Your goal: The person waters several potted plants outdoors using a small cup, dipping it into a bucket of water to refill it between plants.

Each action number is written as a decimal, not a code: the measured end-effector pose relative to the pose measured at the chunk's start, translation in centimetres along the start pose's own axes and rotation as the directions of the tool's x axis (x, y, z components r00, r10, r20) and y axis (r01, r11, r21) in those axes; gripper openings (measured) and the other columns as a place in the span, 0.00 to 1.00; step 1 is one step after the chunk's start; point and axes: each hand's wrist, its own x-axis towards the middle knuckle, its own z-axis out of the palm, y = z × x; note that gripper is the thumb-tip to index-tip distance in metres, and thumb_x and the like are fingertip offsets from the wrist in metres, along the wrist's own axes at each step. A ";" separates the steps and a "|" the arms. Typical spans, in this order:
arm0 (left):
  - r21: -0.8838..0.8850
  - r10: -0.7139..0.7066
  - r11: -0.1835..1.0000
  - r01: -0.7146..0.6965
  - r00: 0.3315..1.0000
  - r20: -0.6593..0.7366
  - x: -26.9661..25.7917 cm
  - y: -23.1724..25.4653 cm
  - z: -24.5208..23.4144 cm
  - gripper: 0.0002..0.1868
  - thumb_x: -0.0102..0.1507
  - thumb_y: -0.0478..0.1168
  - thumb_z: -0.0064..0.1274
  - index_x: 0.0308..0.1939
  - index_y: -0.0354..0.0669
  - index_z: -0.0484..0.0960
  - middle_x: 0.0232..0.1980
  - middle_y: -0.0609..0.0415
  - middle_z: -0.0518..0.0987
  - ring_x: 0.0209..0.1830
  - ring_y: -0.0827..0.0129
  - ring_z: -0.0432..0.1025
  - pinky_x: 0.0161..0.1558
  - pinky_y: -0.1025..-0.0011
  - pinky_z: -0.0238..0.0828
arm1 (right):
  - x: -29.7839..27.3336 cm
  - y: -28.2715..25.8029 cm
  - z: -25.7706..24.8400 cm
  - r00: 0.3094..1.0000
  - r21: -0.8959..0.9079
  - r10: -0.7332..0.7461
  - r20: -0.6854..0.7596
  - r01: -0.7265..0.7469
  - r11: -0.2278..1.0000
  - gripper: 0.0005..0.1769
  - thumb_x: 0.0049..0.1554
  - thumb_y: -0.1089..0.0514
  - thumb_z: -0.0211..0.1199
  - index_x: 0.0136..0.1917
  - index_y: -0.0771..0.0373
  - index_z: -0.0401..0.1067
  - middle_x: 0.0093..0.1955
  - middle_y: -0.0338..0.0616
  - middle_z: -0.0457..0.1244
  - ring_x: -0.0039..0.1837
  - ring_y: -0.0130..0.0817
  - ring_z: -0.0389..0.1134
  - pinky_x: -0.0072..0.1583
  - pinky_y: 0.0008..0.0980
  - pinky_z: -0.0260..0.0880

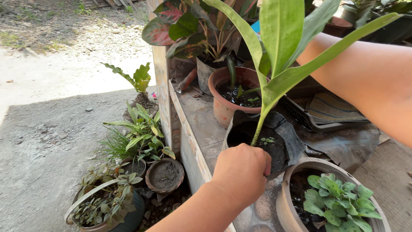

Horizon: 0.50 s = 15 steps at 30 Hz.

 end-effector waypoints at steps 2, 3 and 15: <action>0.020 0.006 1.000 -0.006 1.000 -0.006 0.1 0.1 -0.2 0.06 0.53 0.37 0.61 0.34 0.53 0.87 0.35 0.54 0.84 0.43 0.58 0.78 0.43 0.60 0.75 | -0.3 0.1 0.6 1.000 0.017 -0.022 0.015 0.021 1.000 0.37 0.50 0.59 0.78 0.68 0.61 0.63 0.62 0.44 0.67 0.69 0.41 0.67 0.65 0.50 0.72; 0.029 0.012 1.000 -0.012 1.000 -0.007 0.2 0.1 -0.2 0.07 0.52 0.37 0.61 0.34 0.52 0.87 0.36 0.53 0.84 0.43 0.57 0.78 0.44 0.59 0.75 | -0.4 0.2 0.7 0.999 0.021 -0.031 0.019 0.031 0.999 0.38 0.49 0.59 0.78 0.68 0.61 0.62 0.62 0.44 0.67 0.69 0.41 0.67 0.65 0.50 0.72; -0.306 0.314 0.869 -0.388 0.912 -0.264 1.8 8.3 3.3 0.05 0.55 0.40 0.59 0.33 0.45 0.87 0.34 0.49 0.85 0.35 0.53 0.80 0.39 0.59 0.77 | -19.9 -1.8 -12.0 0.972 0.004 -0.143 -0.187 0.146 0.989 0.42 0.48 0.57 0.80 0.69 0.61 0.61 0.63 0.42 0.66 0.71 0.42 0.66 0.66 0.53 0.74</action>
